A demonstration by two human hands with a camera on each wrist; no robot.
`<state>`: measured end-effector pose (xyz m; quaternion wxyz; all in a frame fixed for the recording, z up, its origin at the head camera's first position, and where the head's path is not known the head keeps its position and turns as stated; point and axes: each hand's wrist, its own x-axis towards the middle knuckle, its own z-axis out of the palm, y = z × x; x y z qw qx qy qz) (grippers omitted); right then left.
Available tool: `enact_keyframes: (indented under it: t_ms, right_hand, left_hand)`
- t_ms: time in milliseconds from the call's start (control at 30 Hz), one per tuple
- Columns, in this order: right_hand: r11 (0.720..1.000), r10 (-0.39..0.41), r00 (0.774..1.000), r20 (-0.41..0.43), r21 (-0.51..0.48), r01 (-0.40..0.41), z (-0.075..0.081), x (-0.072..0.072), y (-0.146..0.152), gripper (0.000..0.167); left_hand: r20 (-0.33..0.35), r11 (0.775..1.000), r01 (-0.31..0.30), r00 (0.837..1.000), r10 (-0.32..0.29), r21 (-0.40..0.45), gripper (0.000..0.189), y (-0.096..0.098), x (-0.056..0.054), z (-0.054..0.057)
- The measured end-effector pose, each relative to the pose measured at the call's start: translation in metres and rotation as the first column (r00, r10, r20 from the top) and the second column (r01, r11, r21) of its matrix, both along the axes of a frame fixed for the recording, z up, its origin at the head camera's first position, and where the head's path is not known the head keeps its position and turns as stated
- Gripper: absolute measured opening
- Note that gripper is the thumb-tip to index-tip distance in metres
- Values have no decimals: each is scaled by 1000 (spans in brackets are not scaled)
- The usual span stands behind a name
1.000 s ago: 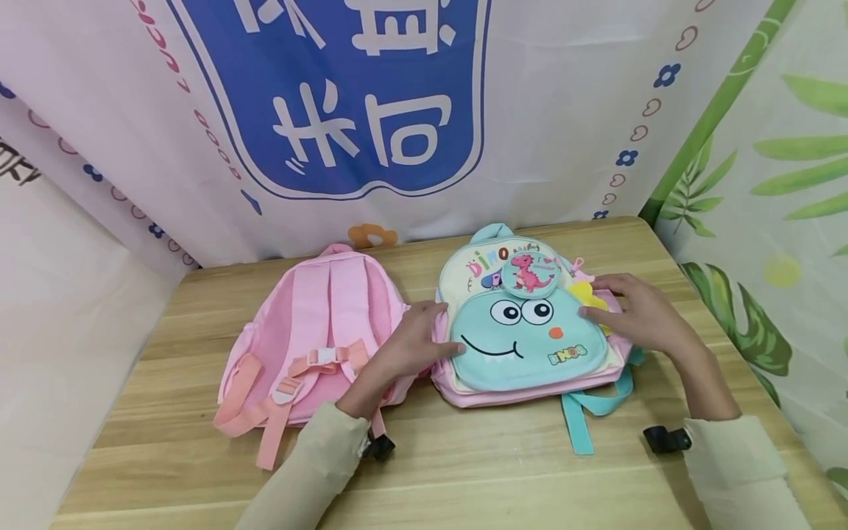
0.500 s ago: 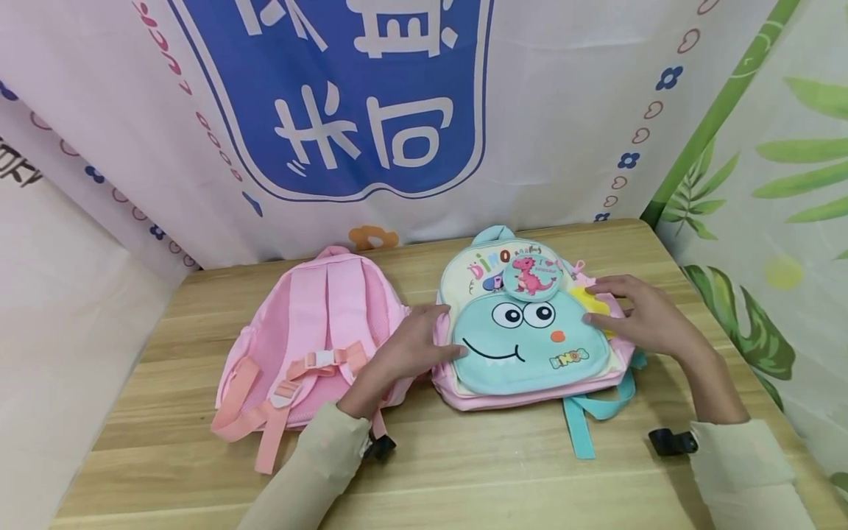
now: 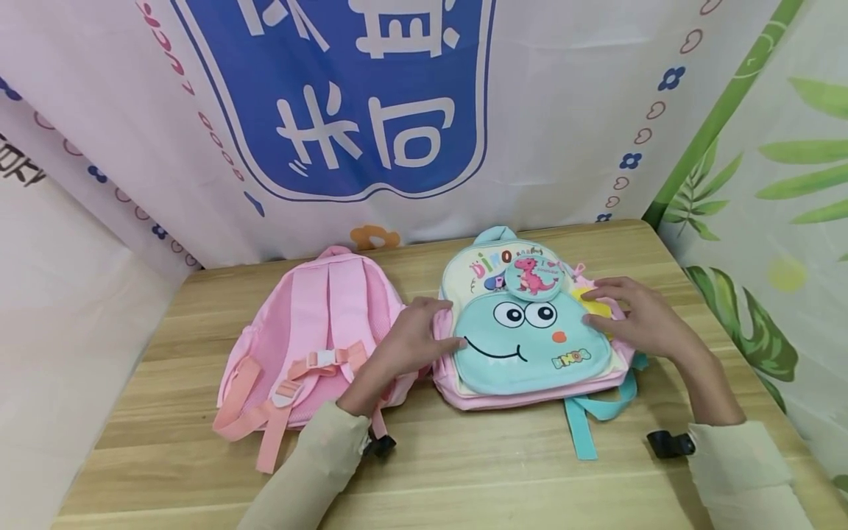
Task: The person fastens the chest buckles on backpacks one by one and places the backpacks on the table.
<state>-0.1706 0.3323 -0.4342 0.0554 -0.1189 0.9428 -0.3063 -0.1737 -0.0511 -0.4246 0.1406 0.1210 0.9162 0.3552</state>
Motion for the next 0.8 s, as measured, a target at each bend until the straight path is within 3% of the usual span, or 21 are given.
enact_keyframes:
  t_ms: [100,267,367,533,800]
  right_hand:
    - [1000,7,1000,5,10,-7,1,0,-2,45]
    - [1000,8,1000,6,25,-9,4,2,-7,44]
    - [1000,5,1000,8,24,-5,5,3,-10,45]
    - [1000,0,1000,11,-10,0,4,3,-15,43]
    - [999,1,1000,21,-39,0,4,2,-25,43]
  left_hand:
    - [-19,999,-22,1000,22,26,75,-1,0,3]
    - [-35,992,-117,992,119,52,78,-3,-1,10]
    - [-54,983,-146,987,152,110,76,-8,-3,16]
    - [-99,960,-118,984,147,255,69,-19,-4,25]
    - [-99,936,-78,988,119,343,66,-29,-5,36]
